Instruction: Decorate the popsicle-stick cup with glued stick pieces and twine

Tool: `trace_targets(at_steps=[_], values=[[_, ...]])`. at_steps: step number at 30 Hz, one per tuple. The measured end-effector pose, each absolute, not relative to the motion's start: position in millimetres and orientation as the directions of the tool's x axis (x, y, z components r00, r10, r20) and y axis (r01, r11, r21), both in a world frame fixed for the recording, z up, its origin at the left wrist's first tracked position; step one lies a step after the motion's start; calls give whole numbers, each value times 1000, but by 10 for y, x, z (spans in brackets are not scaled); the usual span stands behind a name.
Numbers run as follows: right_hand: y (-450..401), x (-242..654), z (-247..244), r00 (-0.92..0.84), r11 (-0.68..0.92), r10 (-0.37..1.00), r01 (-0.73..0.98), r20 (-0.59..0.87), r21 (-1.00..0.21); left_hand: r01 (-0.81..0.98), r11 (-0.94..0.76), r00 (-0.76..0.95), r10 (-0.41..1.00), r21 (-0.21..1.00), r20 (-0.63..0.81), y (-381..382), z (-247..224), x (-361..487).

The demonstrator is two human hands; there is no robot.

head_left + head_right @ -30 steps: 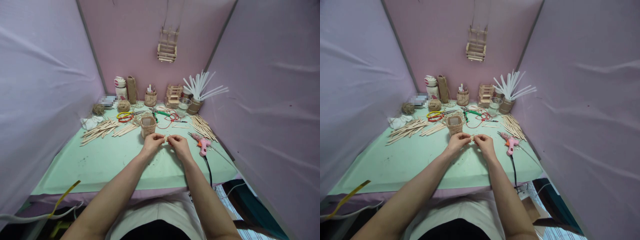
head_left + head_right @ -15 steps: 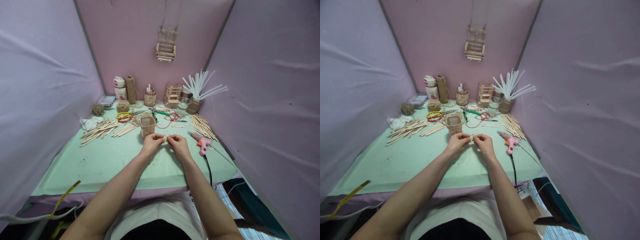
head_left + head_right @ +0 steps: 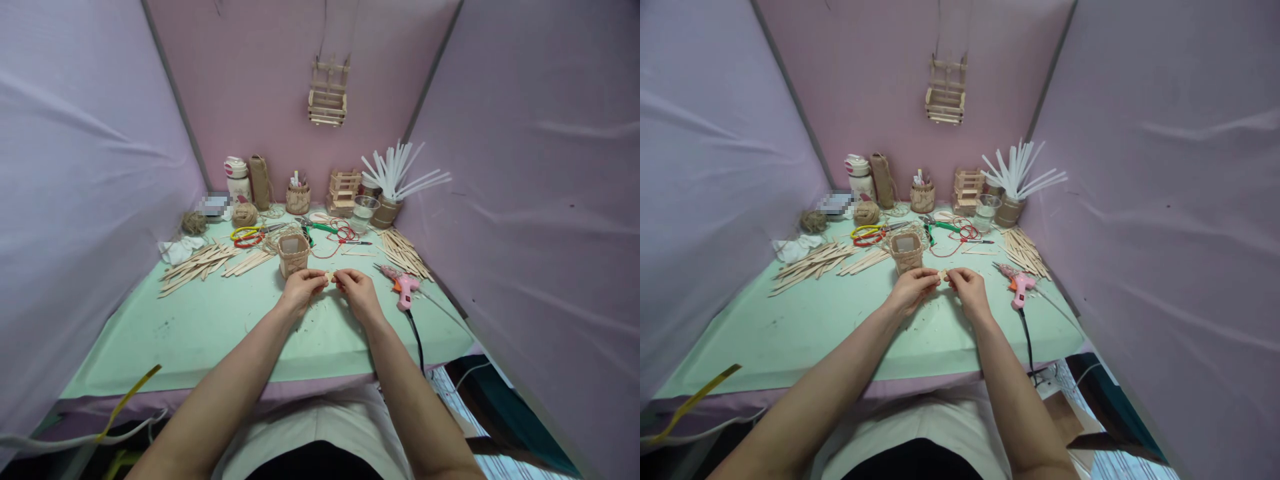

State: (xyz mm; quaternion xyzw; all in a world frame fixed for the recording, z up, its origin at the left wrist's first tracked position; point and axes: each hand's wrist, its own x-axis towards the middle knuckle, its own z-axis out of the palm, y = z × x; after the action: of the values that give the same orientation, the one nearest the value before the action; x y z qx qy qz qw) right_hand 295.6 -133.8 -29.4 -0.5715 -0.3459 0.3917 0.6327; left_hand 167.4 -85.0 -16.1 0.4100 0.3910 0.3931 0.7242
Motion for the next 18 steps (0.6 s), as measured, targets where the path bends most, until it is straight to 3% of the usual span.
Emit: trace_targets(at_steps=[9, 18], values=[[-1358, 2964, -308, 386, 61, 922, -75, 27, -995, -216, 291, 371, 907, 932, -198, -852, -189, 1682], [-1343, 2995, -378, 303, 50, 953, -166, -3, -985, -282, 393, 454, 858, 875, -239, -863, -167, 1669]])
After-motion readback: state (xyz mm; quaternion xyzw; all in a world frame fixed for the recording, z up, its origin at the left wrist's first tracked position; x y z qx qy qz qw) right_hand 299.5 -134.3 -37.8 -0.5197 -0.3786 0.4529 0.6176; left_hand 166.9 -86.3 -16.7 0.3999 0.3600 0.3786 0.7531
